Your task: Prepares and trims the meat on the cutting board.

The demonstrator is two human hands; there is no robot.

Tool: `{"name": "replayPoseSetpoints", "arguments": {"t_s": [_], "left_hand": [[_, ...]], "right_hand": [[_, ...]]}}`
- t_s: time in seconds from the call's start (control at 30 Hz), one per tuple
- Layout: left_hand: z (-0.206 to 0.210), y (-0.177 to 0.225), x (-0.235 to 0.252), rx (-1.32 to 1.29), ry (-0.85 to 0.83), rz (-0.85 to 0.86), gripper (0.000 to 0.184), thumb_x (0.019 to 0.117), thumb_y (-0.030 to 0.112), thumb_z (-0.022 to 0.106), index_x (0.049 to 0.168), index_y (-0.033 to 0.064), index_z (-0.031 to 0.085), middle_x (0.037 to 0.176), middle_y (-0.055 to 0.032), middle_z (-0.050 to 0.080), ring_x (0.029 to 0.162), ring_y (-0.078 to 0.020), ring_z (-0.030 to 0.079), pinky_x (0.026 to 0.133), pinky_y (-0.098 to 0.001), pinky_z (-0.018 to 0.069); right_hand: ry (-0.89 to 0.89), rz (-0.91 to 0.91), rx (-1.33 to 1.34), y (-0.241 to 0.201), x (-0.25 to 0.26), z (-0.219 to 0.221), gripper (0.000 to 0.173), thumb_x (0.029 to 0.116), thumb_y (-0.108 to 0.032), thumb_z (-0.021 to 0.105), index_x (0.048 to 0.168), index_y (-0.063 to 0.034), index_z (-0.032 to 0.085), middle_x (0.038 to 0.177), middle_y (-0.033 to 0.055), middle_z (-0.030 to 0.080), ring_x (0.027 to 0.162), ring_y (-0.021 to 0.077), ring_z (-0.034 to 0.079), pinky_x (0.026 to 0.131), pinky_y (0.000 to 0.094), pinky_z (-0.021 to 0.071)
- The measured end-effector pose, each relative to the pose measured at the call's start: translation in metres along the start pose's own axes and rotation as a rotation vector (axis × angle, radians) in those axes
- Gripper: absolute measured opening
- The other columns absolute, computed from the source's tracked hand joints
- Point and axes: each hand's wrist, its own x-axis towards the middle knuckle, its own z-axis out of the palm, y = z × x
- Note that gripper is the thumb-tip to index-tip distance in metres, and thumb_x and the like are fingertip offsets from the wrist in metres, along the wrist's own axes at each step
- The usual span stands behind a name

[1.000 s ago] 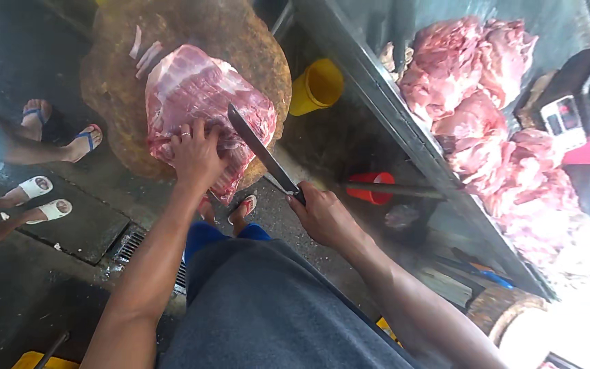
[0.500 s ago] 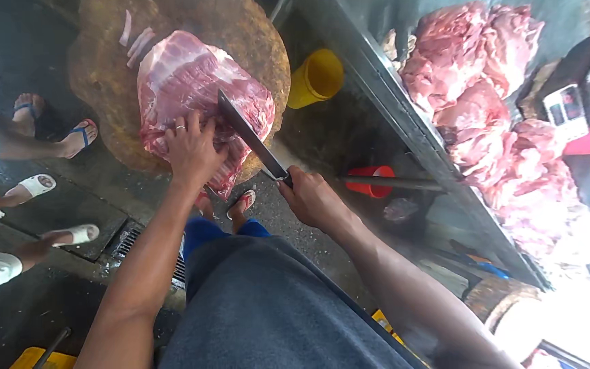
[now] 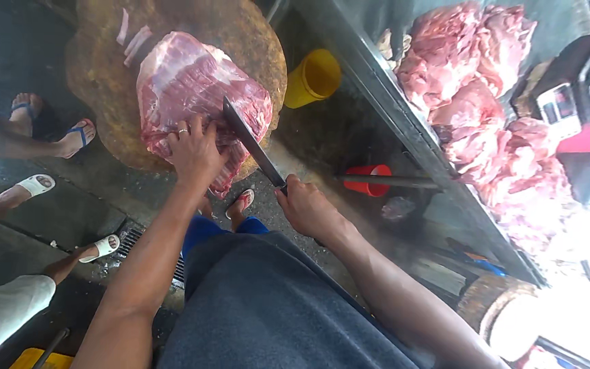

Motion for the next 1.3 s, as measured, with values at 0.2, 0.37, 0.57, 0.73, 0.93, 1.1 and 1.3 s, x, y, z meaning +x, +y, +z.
{"name": "replayPoseSetpoints", "arguments": {"t_s": [0.2, 0.37, 0.57, 0.73, 0.93, 1.1, 1.3], "left_hand": [[-0.002, 0.003, -0.001, -0.006, -0.017, -0.014, 0.067, 0.084, 0.064, 0.066, 0.139, 0.0267, 0.062, 0.149, -0.0082, 0.049, 0.13, -0.0399, 0.048, 0.094, -0.0636, 0.0413], [-0.004, 0.004, -0.002, -0.014, -0.027, 0.0, 0.068, 0.0848, 0.063, 0.068, 0.141, 0.0251, 0.061, 0.151, -0.0093, 0.048, 0.131, -0.042, 0.047, 0.094, -0.0657, 0.0413], [0.0, 0.003, -0.003, 0.007, 0.002, 0.015, 0.066, 0.0849, 0.064, 0.066, 0.139, 0.0266, 0.062, 0.147, -0.0088, 0.05, 0.128, -0.0396, 0.049, 0.092, -0.0628, 0.0421], [-0.002, 0.003, -0.003, 0.005, 0.003, 0.014, 0.065, 0.0849, 0.063, 0.067, 0.139, 0.0271, 0.062, 0.146, -0.009, 0.051, 0.128, -0.0396, 0.049, 0.091, -0.0627, 0.0424], [-0.001, 0.002, -0.002, 0.003, -0.001, 0.018, 0.066, 0.0845, 0.063, 0.068, 0.139, 0.0266, 0.062, 0.146, -0.0089, 0.051, 0.128, -0.0401, 0.049, 0.092, -0.0629, 0.0421], [0.0, 0.0, 0.0, -0.002, 0.008, 0.023, 0.066, 0.0843, 0.064, 0.067, 0.139, 0.0267, 0.062, 0.145, -0.0085, 0.051, 0.127, -0.0396, 0.049, 0.092, -0.0627, 0.0419], [-0.006, -0.01, -0.001, -0.071, 0.078, 0.028, 0.067, 0.0861, 0.058, 0.071, 0.144, 0.028, 0.057, 0.148, -0.0115, 0.05, 0.128, -0.0436, 0.05, 0.093, -0.0671, 0.0426]], "right_hand": [[-0.023, 0.019, 0.017, 0.002, -0.008, 0.005, 0.032, 0.1104, -0.039, 0.043, 0.115, -0.0087, 0.052, 0.088, 0.0129, 0.064, 0.085, 0.0313, 0.07, 0.073, 0.0489, 0.0581], [-0.045, 0.02, 0.027, 0.009, -0.017, 0.008, 0.034, 0.1103, -0.038, 0.043, 0.118, -0.0066, 0.053, 0.092, 0.0144, 0.066, 0.09, 0.032, 0.07, 0.077, 0.0498, 0.0579], [-0.048, 0.036, 0.01, 0.012, -0.02, 0.01, 0.033, 0.1104, -0.038, 0.043, 0.117, -0.0072, 0.053, 0.093, 0.015, 0.066, 0.092, 0.0321, 0.071, 0.078, 0.0495, 0.058], [-0.056, 0.027, 0.015, 0.017, -0.025, 0.012, 0.034, 0.1104, -0.038, 0.043, 0.117, -0.0069, 0.053, 0.092, 0.0134, 0.065, 0.09, 0.0306, 0.07, 0.077, 0.0478, 0.0577], [-0.056, 0.049, 0.007, 0.019, -0.027, 0.016, 0.035, 0.1105, -0.039, 0.042, 0.12, -0.0068, 0.053, 0.095, 0.015, 0.066, 0.093, 0.0322, 0.071, 0.079, 0.0495, 0.0579], [-0.069, 0.059, 0.014, 0.03, -0.032, 0.022, 0.036, 0.11, -0.039, 0.042, 0.123, -0.007, 0.052, 0.096, 0.015, 0.067, 0.093, 0.0326, 0.071, 0.079, 0.0505, 0.058], [0.045, 0.089, 0.074, 0.09, -0.082, 0.055, 0.04, 0.1054, -0.045, 0.05, 0.116, -0.0078, 0.06, 0.078, 0.0106, 0.067, 0.075, 0.0299, 0.07, 0.068, 0.0502, 0.0581]]}}
